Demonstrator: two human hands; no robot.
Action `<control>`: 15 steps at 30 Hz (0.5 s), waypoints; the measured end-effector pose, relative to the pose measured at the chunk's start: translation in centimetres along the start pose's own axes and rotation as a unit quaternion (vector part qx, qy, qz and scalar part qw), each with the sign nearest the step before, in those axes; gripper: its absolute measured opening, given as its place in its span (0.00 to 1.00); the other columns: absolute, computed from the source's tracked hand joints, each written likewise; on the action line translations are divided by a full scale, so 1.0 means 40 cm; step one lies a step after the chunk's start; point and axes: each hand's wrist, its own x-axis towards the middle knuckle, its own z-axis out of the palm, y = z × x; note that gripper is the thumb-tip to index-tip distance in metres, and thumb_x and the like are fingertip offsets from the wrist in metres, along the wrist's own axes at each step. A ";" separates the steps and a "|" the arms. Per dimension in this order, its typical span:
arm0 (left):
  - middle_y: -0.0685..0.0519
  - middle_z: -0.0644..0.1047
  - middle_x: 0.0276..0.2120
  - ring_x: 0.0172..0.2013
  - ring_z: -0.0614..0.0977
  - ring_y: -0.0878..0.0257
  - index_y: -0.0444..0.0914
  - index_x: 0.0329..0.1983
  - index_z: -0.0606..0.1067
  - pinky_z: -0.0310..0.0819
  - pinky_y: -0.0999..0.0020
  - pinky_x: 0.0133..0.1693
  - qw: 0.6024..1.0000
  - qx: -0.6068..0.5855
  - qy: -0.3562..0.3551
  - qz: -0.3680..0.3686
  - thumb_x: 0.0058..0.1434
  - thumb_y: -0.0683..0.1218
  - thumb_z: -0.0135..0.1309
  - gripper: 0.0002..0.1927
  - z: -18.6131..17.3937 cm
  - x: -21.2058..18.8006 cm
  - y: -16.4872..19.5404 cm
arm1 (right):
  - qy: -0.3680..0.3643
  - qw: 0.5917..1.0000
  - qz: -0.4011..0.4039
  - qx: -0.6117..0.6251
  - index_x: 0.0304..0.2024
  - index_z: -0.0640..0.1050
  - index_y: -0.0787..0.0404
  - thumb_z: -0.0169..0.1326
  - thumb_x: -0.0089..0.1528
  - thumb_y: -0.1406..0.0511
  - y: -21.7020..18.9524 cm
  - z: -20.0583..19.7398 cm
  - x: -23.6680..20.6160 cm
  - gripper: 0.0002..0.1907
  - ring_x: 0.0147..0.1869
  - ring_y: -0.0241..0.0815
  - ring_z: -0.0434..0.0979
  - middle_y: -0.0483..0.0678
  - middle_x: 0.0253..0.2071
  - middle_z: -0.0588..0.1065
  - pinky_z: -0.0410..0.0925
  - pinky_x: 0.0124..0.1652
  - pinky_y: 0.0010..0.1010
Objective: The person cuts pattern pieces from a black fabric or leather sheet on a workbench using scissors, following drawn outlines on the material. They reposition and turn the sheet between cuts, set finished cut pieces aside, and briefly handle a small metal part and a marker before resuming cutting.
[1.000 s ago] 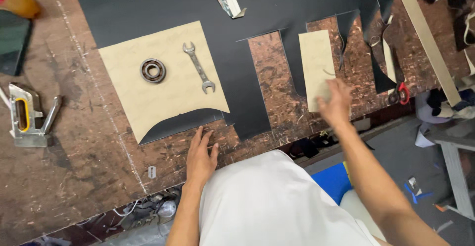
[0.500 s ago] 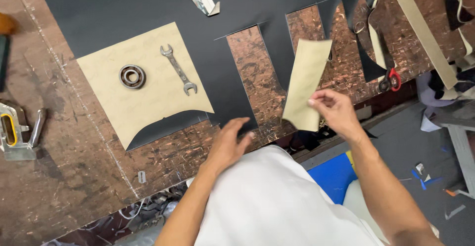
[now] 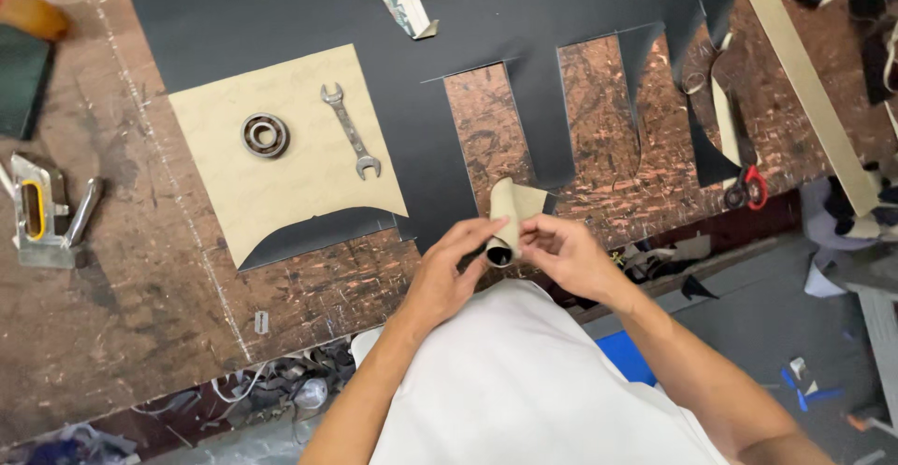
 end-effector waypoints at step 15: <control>0.50 0.74 0.58 0.56 0.79 0.53 0.55 0.59 0.78 0.77 0.61 0.56 0.983 0.133 0.042 0.119 0.58 0.36 0.60 0.28 0.007 0.003 0.031 | -0.056 0.933 -0.221 -0.280 0.54 0.78 0.62 0.62 0.54 0.74 -0.099 -0.026 0.098 0.24 0.56 0.48 0.78 0.49 0.50 0.79 0.71 0.54 0.38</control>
